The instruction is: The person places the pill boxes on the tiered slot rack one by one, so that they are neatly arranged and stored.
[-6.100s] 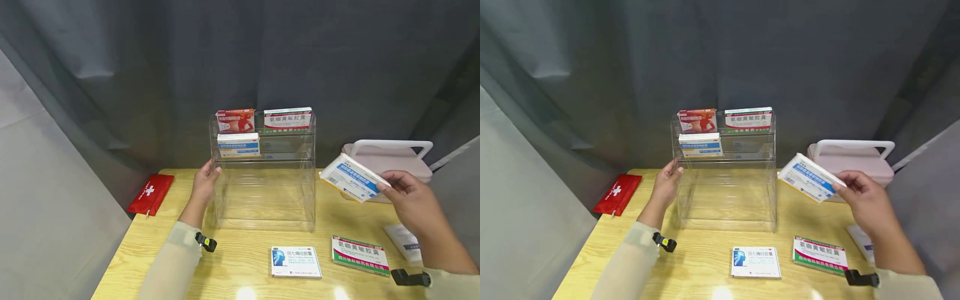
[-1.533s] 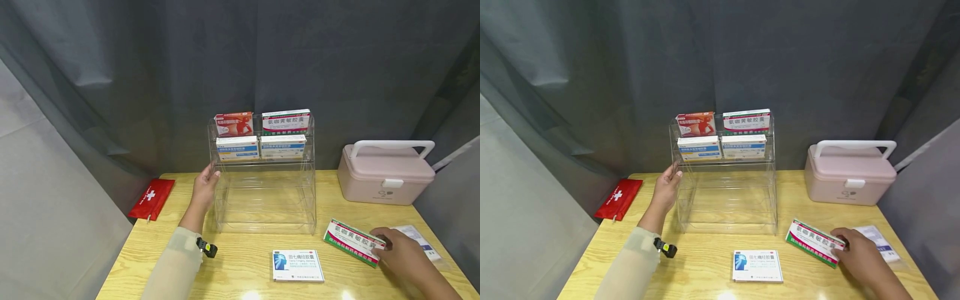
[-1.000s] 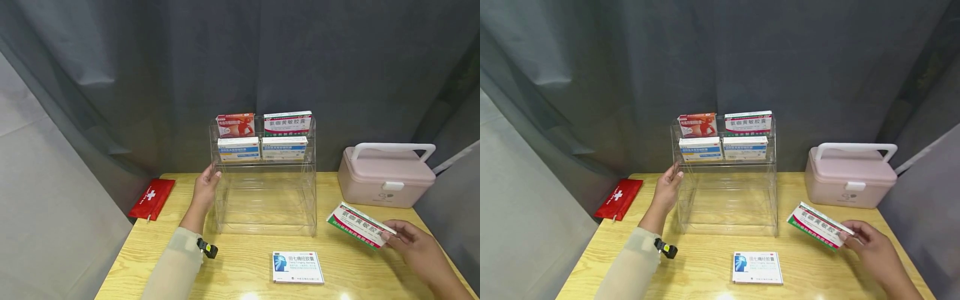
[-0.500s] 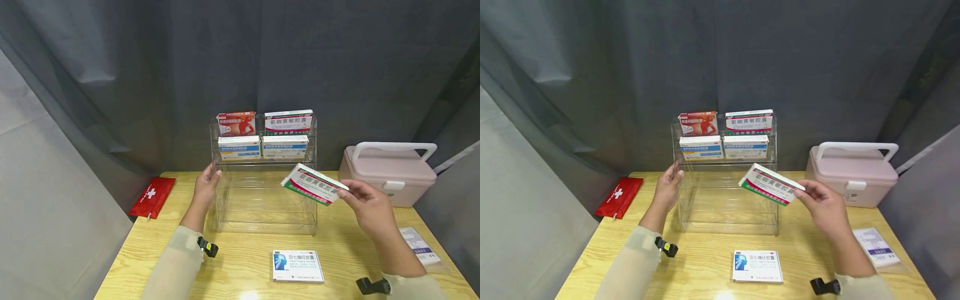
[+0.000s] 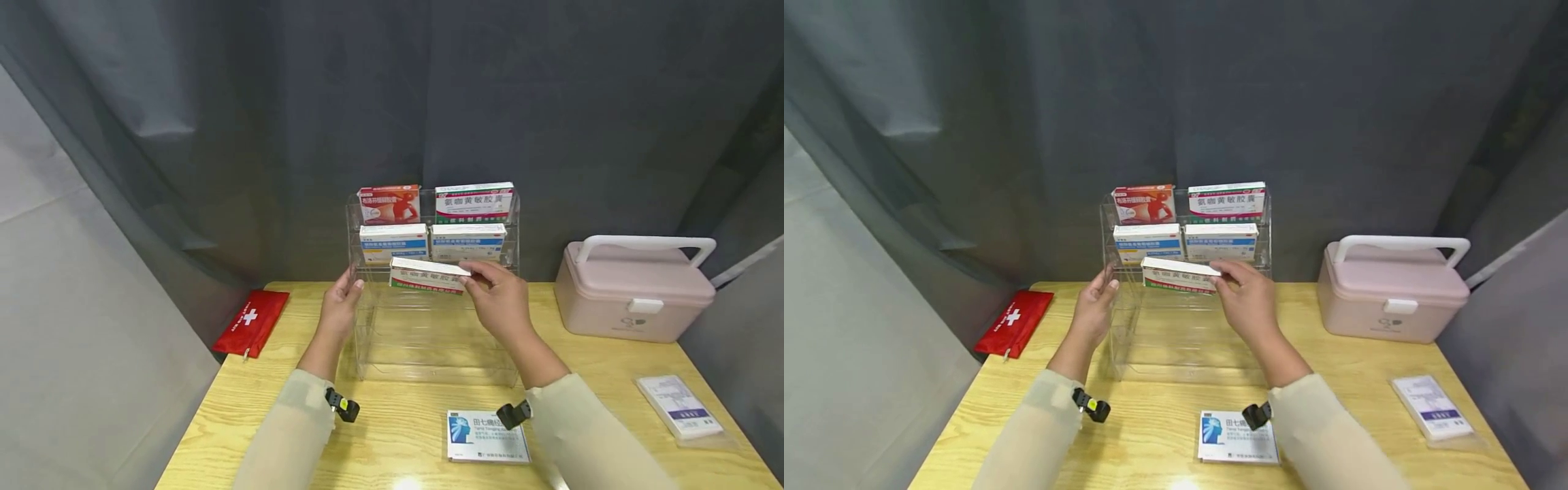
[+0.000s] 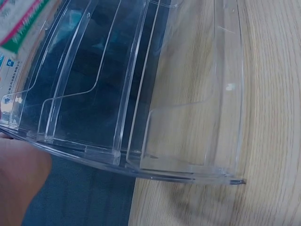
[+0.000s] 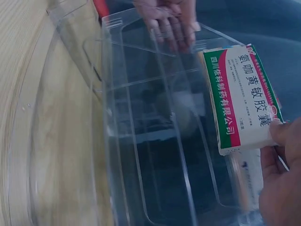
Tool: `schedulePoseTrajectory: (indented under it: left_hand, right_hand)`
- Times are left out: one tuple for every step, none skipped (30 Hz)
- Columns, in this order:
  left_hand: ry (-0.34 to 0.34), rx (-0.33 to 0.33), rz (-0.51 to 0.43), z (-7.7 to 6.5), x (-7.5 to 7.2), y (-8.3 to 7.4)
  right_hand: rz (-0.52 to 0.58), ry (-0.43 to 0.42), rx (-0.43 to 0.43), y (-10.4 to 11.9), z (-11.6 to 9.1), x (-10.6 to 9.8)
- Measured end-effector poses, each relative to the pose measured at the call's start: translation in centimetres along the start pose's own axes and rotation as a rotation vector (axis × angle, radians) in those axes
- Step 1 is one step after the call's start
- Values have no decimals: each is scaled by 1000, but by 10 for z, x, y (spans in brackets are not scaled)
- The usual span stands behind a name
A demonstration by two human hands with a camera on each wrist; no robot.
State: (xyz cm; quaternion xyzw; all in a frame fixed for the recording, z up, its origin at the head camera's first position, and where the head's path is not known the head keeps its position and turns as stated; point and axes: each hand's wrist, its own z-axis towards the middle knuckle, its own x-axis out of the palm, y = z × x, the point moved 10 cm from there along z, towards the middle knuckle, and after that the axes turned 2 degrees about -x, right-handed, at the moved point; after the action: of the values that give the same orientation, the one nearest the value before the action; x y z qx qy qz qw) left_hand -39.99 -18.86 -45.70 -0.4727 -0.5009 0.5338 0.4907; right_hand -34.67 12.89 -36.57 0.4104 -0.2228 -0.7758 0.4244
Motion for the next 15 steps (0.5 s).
schedulePoseTrajectory:
  left_hand:
    - [5,-1,-5,0,1,1]
    - [11,0,-13,0,2,1]
    - [18,4,-19,0,3,1]
    - [20,4,-22,0,3,1]
    - [20,7,-25,0,3,1]
    - [19,10,-27,0,3,1]
    - [15,13,-27,0,3,1]
    - [10,18,-24,0,2,0]
    - [6,21,-24,0,1,-1]
    - [0,23,-28,0,1,-1]
    - [-3,24,-31,0,0,-1]
    - [-3,24,-38,0,0,-1]
    - [-3,24,-41,0,1,-2]
    - [2,23,-47,0,1,-2]
    - [7,23,-52,0,2,-2]
  right_hand:
    - [-8,5,10,-2,1,6]
    - [-11,10,24,-4,3,11]
    - [-11,20,39,-6,3,16]
    - [-8,32,55,-9,5,21]
    - [-3,47,68,-11,6,27]
    - [1,61,80,-13,7,32]
    - [2,75,90,-14,8,37]
    - [3,89,92,-14,10,42]
    - [6,101,90,-14,12,47]
    - [2,107,86,-15,14,50]
    - [2,112,82,-14,15,54]
    - [-2,113,74,-14,17,57]
    - [-8,115,62,-12,18,59]
    - [-9,115,57,-11,18,61]
    - [-13,115,51,-10,18,62]
